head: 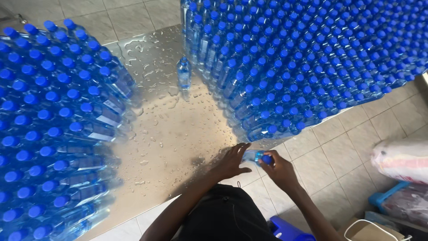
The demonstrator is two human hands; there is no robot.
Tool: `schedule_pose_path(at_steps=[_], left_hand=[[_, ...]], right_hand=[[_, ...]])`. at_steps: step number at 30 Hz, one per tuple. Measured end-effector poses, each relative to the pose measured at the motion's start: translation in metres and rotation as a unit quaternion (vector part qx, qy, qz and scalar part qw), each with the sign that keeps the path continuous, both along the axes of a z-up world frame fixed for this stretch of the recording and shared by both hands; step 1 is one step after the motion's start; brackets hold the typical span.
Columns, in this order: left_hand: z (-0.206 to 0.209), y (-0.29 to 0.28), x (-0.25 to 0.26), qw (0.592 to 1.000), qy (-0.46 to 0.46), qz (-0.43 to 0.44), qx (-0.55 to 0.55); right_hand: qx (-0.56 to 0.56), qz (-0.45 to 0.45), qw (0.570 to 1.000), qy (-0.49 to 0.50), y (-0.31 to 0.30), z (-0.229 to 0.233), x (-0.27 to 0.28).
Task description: The person repeatedly picks up water bottles from a metal table, screws on blue caps, and places the capped bottles back into a large stack. The task is performed one at a time in a repetitive loop.
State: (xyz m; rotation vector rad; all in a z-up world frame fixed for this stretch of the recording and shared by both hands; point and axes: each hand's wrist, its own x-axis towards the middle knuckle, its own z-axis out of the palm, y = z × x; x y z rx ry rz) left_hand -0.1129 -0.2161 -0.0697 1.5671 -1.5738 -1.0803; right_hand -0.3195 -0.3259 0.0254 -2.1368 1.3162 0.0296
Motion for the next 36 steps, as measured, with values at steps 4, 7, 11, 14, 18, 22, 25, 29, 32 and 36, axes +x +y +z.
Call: schedule_pose_path(at_steps=[4,7,11,14,18,22,25,29,32,36], left_hand=[[-0.013,0.025,0.009,0.998,0.012,0.041,0.044],[-0.027,0.07,0.025,0.991,0.008,0.106,0.08],[-0.09,0.138,0.046,0.963,-0.227,0.066,-0.132],[-0.035,0.165,0.057,0.913,0.103,0.337,0.204],[-0.002,0.18,0.066,0.888,0.09,0.412,0.182],[-0.004,0.21,0.051,0.863,0.037,0.489,0.124],[-0.014,0.239,0.022,0.815,0.056,0.566,0.112],[-0.085,0.289,-0.031,0.761,0.092,0.626,0.142],[-0.105,0.306,-0.047,0.735,0.102,0.647,0.177],[-0.136,0.317,-0.06,0.705,0.077,0.687,0.16]], right_hand=[[-0.038,-0.063,0.997,0.032,-0.03,-0.004,-0.023],[-0.032,-0.083,0.996,0.031,-0.036,0.008,-0.021],[0.002,0.027,1.0,-0.013,-0.038,0.032,0.008],[0.004,0.156,0.982,-0.11,-0.065,0.03,0.05],[-0.022,0.289,0.953,-0.091,-0.111,0.045,0.149],[-0.061,0.355,0.93,-0.07,-0.15,0.056,0.266],[-0.112,0.373,0.918,-0.068,-0.19,0.046,0.346],[-0.176,0.361,0.907,-0.125,-0.242,0.023,0.449],[-0.2,0.343,0.899,-0.186,-0.281,-0.017,0.529],[-0.213,0.353,0.891,-0.189,-0.315,-0.064,0.618]])
